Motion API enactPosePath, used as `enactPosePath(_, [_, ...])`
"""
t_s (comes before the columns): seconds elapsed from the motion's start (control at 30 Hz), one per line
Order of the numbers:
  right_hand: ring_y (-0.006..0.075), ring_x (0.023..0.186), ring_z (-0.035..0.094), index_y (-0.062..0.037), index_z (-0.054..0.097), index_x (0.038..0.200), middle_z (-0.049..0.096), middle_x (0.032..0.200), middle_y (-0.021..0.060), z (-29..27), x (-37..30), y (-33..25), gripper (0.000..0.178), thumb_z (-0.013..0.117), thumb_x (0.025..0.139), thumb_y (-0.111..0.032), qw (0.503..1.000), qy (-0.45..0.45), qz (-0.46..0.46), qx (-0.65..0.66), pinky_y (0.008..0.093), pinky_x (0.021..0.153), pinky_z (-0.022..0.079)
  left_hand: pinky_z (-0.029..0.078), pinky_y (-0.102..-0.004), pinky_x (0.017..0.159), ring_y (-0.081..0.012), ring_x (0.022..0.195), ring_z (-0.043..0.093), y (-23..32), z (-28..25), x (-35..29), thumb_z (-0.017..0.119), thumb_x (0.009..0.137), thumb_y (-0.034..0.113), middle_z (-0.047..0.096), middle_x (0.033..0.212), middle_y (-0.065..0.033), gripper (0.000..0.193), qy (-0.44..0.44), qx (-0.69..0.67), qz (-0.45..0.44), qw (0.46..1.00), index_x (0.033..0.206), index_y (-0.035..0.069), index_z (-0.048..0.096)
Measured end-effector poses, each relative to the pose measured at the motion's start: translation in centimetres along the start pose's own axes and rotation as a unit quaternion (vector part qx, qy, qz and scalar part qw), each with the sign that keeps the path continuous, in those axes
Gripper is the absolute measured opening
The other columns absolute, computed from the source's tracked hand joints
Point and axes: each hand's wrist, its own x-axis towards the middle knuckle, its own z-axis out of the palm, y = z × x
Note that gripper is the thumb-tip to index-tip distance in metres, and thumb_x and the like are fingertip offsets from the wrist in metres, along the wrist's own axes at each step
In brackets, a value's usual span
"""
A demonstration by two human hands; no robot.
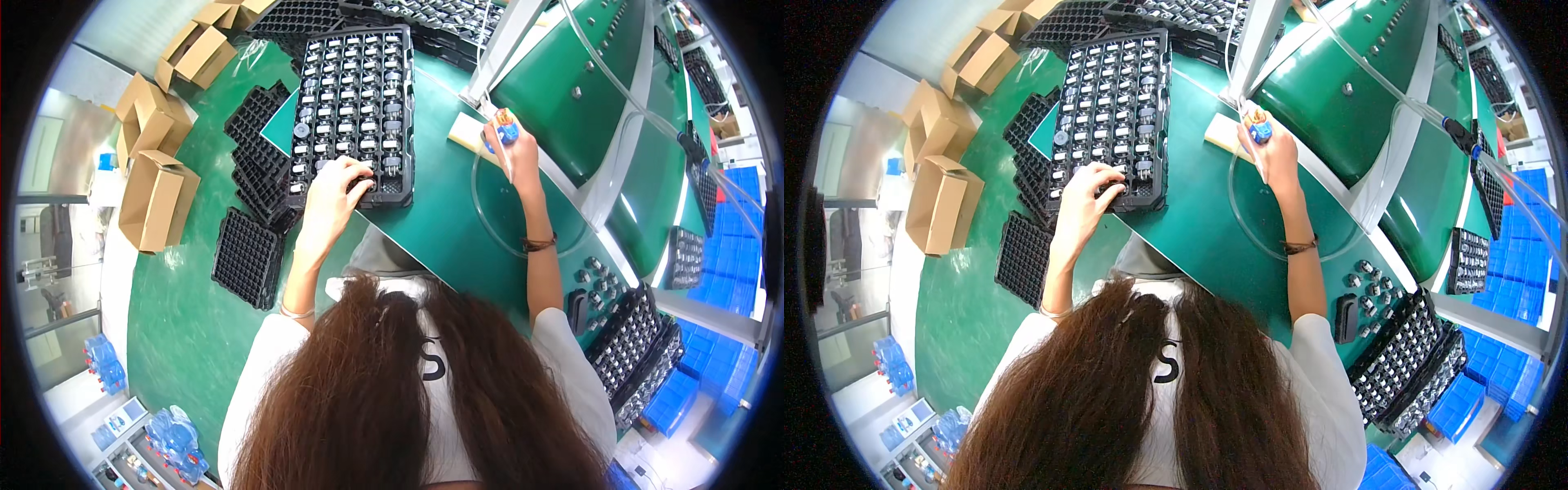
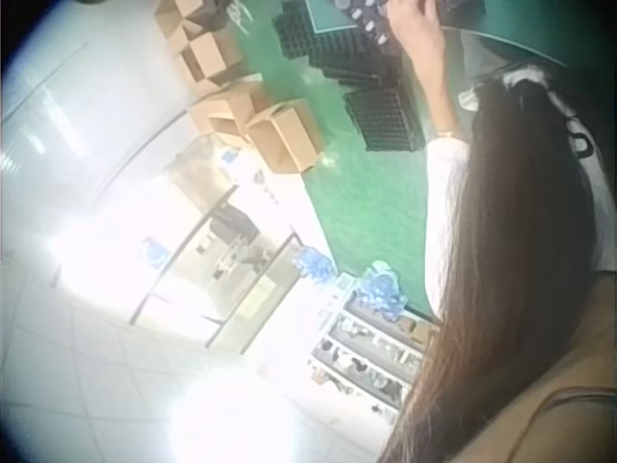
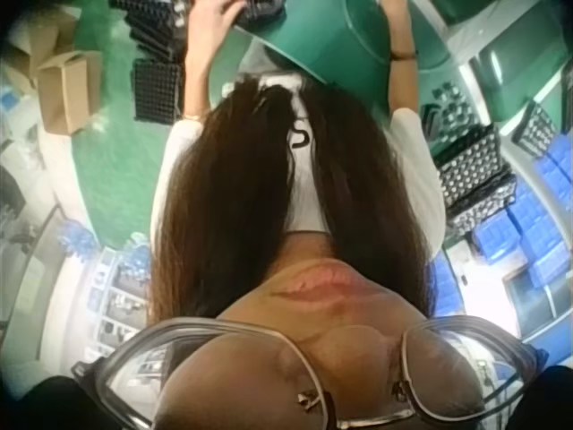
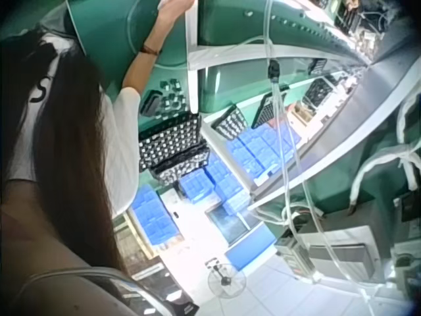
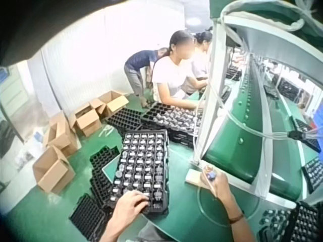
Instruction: Assembling electronic sensors by inserting components into plastic housings at a manual assembly station.
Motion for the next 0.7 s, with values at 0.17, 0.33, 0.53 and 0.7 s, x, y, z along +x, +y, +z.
enactPosePath(0.17, [0.0127,0.063,0.057,0.0006,0.057,0.090,0.061,0.070,0.0095,-0.1,0.1,0.4,0.028,0.069,0.080,-0.022,0.999,-0.035,0.033,-0.015,0.0275,0.062,0.047,0.046,-0.0319,0.079,-0.0242,0.088,0.058,-0.1,0.1,0.0,0.064,0.078,0.009,0.059,0.092,-0.0088,0.013,0.007,-0.017,-0.018,1.000,0.089,0.002,0.064])
enactPosePath(0.33, [0.0110,0.072,0.059,0.0007,0.056,0.097,0.062,0.079,0.0070,-1.1,-0.1,-0.4,0.035,0.072,0.078,-0.023,0.998,-0.053,0.024,0.009,0.0262,0.068,0.048,0.045,-0.0319,0.082,-0.0239,0.090,0.057,-0.7,0.0,0.0,0.062,0.079,0.007,0.059,0.093,-0.0089,0.011,-0.002,-0.002,-0.001,1.000,0.088,0.001,0.064])
enactPosePath(0.53, [0.0113,0.076,0.060,0.0027,0.056,0.102,0.063,0.086,0.0043,-0.6,-0.4,2.4,0.033,0.066,0.083,-0.022,0.982,-0.040,0.076,0.167,0.0255,0.067,0.048,0.046,-0.0302,0.079,-0.0202,0.089,0.058,0.1,-0.3,0.3,0.064,0.078,0.007,0.061,0.096,-0.0067,0.015,0.010,0.010,0.028,1.000,0.093,0.003,0.064])
enactPosePath(0.7, [0.0130,0.083,0.059,0.0005,0.046,0.119,0.060,0.099,0.0074,-1.5,-1.2,0.9,0.038,0.053,0.089,-0.022,0.875,-0.113,0.210,0.421,0.0241,0.075,0.048,0.047,-0.0267,0.084,-0.0135,0.097,0.057,4.0,2.5,1.9,0.062,0.085,0.013,0.060,0.112,-0.0067,0.033,0.010,-0.350,-0.097,0.931,0.117,0.007,0.057])
